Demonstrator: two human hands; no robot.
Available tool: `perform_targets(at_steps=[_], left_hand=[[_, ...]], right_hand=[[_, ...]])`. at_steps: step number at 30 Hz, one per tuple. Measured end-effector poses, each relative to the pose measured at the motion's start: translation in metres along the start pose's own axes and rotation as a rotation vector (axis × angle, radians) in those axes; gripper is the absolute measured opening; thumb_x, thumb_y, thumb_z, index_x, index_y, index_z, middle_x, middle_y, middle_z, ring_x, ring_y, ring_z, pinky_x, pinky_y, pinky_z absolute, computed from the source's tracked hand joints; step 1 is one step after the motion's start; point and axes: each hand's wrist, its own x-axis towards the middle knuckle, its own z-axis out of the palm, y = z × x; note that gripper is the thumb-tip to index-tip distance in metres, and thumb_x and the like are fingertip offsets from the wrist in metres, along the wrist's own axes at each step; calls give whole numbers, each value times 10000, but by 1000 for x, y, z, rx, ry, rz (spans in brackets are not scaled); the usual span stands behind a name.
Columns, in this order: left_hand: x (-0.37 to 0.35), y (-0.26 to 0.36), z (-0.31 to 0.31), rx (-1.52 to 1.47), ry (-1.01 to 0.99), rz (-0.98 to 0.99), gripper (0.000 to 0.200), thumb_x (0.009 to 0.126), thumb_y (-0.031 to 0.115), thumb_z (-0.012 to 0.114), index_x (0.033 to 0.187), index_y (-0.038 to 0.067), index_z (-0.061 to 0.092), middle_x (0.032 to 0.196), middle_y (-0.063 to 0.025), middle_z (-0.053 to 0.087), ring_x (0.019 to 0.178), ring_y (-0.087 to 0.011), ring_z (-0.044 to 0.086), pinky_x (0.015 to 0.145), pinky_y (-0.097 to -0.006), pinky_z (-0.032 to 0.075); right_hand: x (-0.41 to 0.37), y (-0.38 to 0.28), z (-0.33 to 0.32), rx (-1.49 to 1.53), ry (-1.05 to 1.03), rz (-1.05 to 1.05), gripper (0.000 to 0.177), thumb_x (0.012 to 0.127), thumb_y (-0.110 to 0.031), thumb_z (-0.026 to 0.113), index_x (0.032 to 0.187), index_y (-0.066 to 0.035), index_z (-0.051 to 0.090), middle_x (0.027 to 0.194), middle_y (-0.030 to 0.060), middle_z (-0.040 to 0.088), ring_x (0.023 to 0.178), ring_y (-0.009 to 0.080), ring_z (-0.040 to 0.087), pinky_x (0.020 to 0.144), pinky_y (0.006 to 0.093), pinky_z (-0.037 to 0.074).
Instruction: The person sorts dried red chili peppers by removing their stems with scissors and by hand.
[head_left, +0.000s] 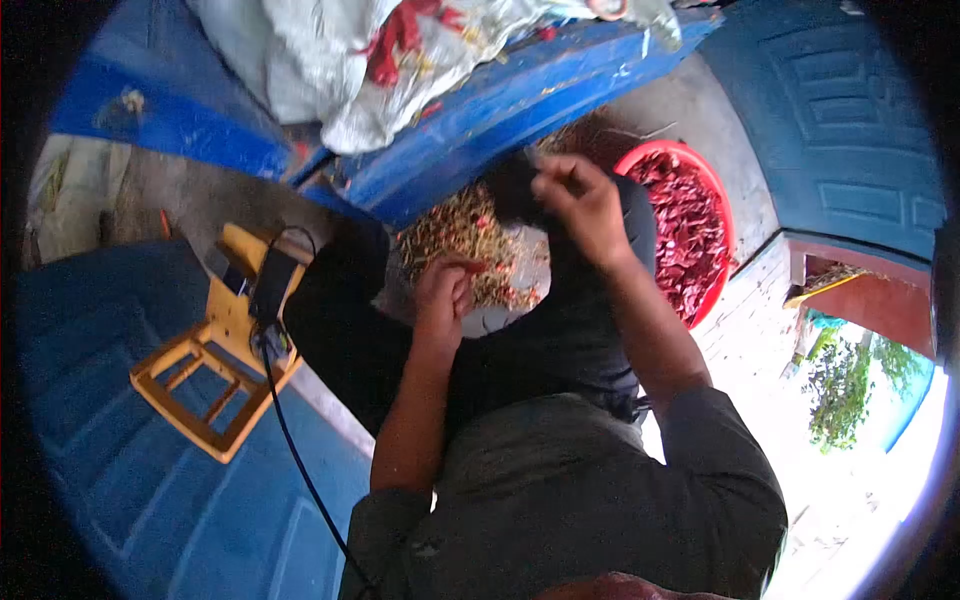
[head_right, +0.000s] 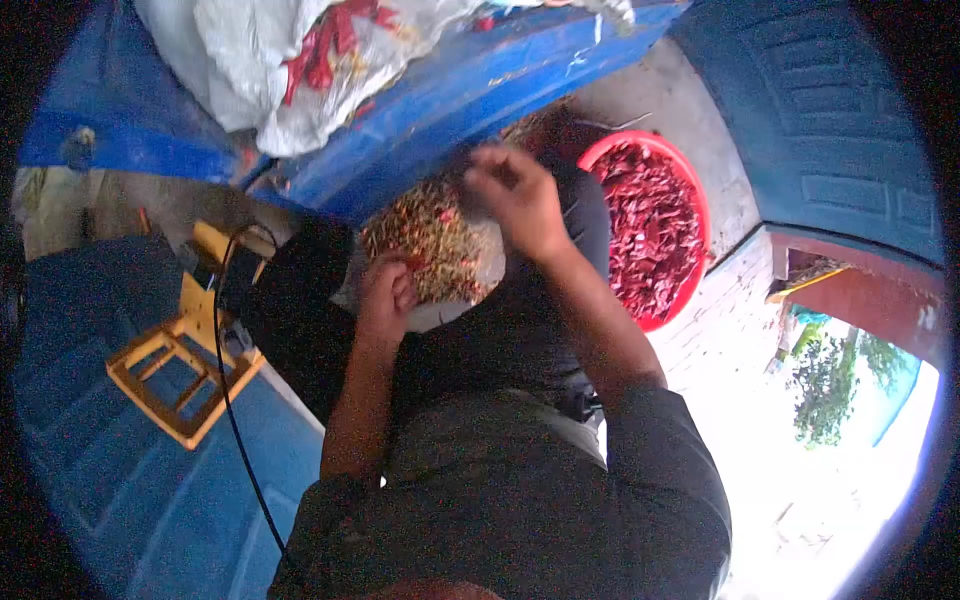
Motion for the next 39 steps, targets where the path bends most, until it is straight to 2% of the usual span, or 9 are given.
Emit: perform_targets(at_steps=[4, 8, 11, 17, 21, 22, 27, 31, 39], left_hand=[[7, -7, -12, -23, -145, 16, 190, 938, 89, 515, 1088, 29, 616, 612, 61, 420, 470, -59, 364, 422, -236, 291], [-3, 1, -8, -49, -91, 65, 159, 921, 88, 523, 1047, 38, 606, 609, 57, 414, 462, -61, 355, 424, -240, 296], [-8, 3, -12, -73, -58, 83, 111, 905, 85, 533, 993, 57, 594, 615, 56, 414, 462, -53, 344, 420, -234, 290], [-9, 8, -15, -81, -86, 80, 117, 904, 54, 521, 1001, 49, 585, 625, 62, 412, 465, -39, 328, 407, -230, 269], [-5, 4, -20, -106, -77, 86, 118, 925, 83, 517, 992, 64, 613, 615, 60, 407, 471, -50, 342, 420, -240, 287], [-4, 4, -20, -113, -71, 82, 118, 925, 83, 517, 992, 64, 613, 615, 60, 407, 471, -50, 342, 420, -240, 287], [-5, 7, -20, -90, -87, 56, 137, 900, 65, 521, 999, 59, 615, 611, 55, 432, 467, -50, 356, 407, -231, 292], [-10, 8, -18, -80, -107, 99, 132, 895, 51, 501, 969, 27, 607, 632, 24, 492, 471, -41, 367, 408, -226, 312], [-6, -5, -16, 20, -160, 70, 148, 900, 72, 522, 1004, 7, 605, 671, 10, 544, 490, -45, 375, 426, -211, 320]], right_hand=[[108, -38, -34, -183, 319, -219, 323, 867, -215, 757, 1073, 20, 674, 905, 100, 726, 809, 129, 651, 765, 297, 534], [208, -65, -65, -623, 539, -338, 430, 858, -413, 707, 993, -4, 705, 955, 204, 722, 895, 344, 708, 817, 409, 546], [284, -49, -102, -759, 362, 132, 801, 712, -641, 712, 1178, 9, 680, 1134, 205, 706, 1028, 324, 694, 882, 403, 529], [278, -89, -74, -1008, 408, 336, 954, 675, -723, 657, 1219, 61, 647, 1293, 274, 612, 1227, 378, 598, 995, 433, 479], [322, -42, -110, -785, 77, 379, 730, 679, -725, 689, 822, -11, 736, 866, 173, 720, 828, 248, 719, 717, 386, 548], [333, -16, -118, -1018, 283, 253, 614, 723, -687, 705, 641, -79, 677, 653, 50, 641, 613, 152, 636, 545, 332, 482], [237, -28, -140, -250, -66, 289, 403, 879, -512, 621, 924, -122, 710, 755, 4, 609, 638, 144, 552, 537, 269, 370], [95, -37, -107, 160, -179, 56, 317, 869, -263, 675, 1118, -75, 618, 949, 18, 644, 821, 160, 629, 751, 293, 502], [-109, -13, -2, 88, -318, 351, 418, 833, -176, 809, 1132, -48, 545, 912, 5, 560, 791, 108, 548, 692, 283, 489]])
